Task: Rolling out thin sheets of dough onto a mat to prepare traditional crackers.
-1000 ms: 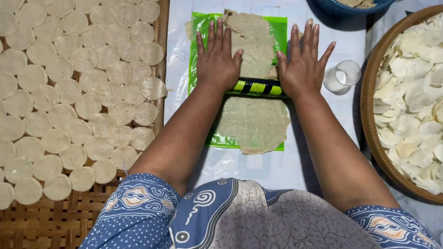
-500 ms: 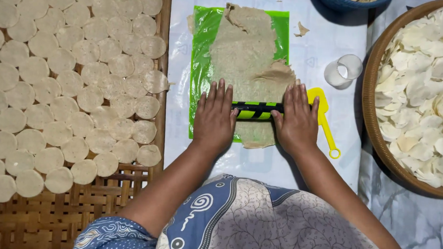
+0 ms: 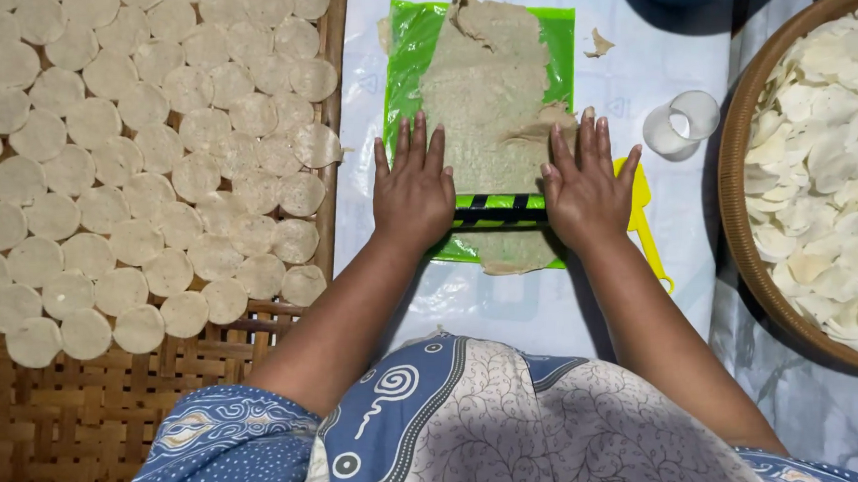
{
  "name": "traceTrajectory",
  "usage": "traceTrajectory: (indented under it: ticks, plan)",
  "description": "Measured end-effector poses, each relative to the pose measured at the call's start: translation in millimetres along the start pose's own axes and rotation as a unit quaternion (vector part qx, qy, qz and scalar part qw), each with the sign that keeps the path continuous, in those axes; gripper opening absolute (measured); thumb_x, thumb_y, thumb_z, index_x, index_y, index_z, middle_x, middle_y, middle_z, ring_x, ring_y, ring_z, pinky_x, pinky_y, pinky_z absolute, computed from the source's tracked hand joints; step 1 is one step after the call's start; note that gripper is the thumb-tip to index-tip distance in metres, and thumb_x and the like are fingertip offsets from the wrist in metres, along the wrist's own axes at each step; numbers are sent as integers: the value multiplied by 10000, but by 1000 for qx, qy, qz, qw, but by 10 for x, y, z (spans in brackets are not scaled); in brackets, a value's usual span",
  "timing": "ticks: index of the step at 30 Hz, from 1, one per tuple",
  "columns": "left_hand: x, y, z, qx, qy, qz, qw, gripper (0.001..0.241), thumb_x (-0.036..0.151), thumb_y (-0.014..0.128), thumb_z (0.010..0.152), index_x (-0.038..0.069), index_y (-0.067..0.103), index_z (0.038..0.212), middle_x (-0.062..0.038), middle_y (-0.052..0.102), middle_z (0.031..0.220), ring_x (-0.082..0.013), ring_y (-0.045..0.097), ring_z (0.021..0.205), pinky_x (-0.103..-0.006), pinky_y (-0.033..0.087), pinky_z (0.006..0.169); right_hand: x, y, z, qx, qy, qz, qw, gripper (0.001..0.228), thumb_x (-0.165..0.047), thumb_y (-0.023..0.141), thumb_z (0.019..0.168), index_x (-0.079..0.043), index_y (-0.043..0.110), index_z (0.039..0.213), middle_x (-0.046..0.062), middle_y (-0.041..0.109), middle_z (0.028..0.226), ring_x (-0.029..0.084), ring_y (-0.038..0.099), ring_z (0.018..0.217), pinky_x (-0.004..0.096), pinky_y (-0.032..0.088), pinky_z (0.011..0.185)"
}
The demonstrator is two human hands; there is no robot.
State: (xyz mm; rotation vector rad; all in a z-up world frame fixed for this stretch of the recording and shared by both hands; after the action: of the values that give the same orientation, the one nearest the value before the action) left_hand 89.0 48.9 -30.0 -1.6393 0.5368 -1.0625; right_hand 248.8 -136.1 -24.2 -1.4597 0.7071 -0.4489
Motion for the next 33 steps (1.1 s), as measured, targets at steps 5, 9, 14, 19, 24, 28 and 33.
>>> traceTrajectory:
  ticks: [5,9,14,19,24,28,33]
  plan:
    - [57,-13,-398,18,25,0,1000,572,294,391,1050,41,397,1563,-196,234,1680,-354,200,1568,-579,54,1258,-67,-38,-388,11,-13,-20,1000,567,-388,442,1075,-171,410,1599,197,215,1723,349,166,1600,670,35,1220]
    - [138,-62,-705,22,49,-21,998,563,302,396,1068,33,383,1563,-204,225,1686,-366,184,1568,-563,80,1258,-79,-64,-703,26,-18,2,999,634,-388,486,1070,-69,381,1607,250,231,1702,400,172,1585,650,78,1231]
    - [141,31,-1120,13,76,-31,997,606,335,420,1060,38,343,1582,-184,210,1687,-345,156,1571,-531,88,1261,-104,-61,-1129,43,-22,25,999,718,-362,530,1028,20,320,1600,279,231,1683,415,176,1573,613,107,1237]
    - [113,-10,-1296,23,104,-46,993,608,308,484,1042,63,350,1581,-170,252,1682,-325,188,1566,-513,106,1260,10,-135,-1377,33,-33,55,997,700,-282,551,1013,31,312,1592,281,257,1672,405,207,1569,560,153,1255]
    - [177,-237,-1250,-16,92,-84,992,513,195,642,928,103,518,1417,-117,554,1409,-289,457,1395,-545,140,1252,72,-416,-1351,-39,-74,79,993,651,-163,697,877,-118,477,1488,134,538,1441,324,448,1405,565,217,1242]
    - [160,-176,-1059,33,97,-33,994,448,117,648,891,127,584,1335,-72,641,1273,-241,563,1299,-564,150,1261,89,-663,-1093,-67,-87,42,993,601,-151,748,843,-192,560,1412,60,625,1262,269,555,1250,628,189,1229]
    - [273,-186,-741,117,96,3,988,468,71,631,894,122,582,1356,-69,633,1318,-237,557,1322,-560,154,1264,227,-575,-873,14,-114,17,993,615,-113,719,877,-194,551,1463,88,599,1324,286,543,1302,654,166,1253]
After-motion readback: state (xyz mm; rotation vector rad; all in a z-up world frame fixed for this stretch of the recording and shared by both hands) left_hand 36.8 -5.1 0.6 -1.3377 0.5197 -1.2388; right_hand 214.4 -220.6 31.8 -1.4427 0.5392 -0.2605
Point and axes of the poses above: each hand's wrist, its own z-axis towards the middle knuckle, its own y-axis out of the palm, x = y × z, the point moved 2 cm from there along z, towards the middle knuckle
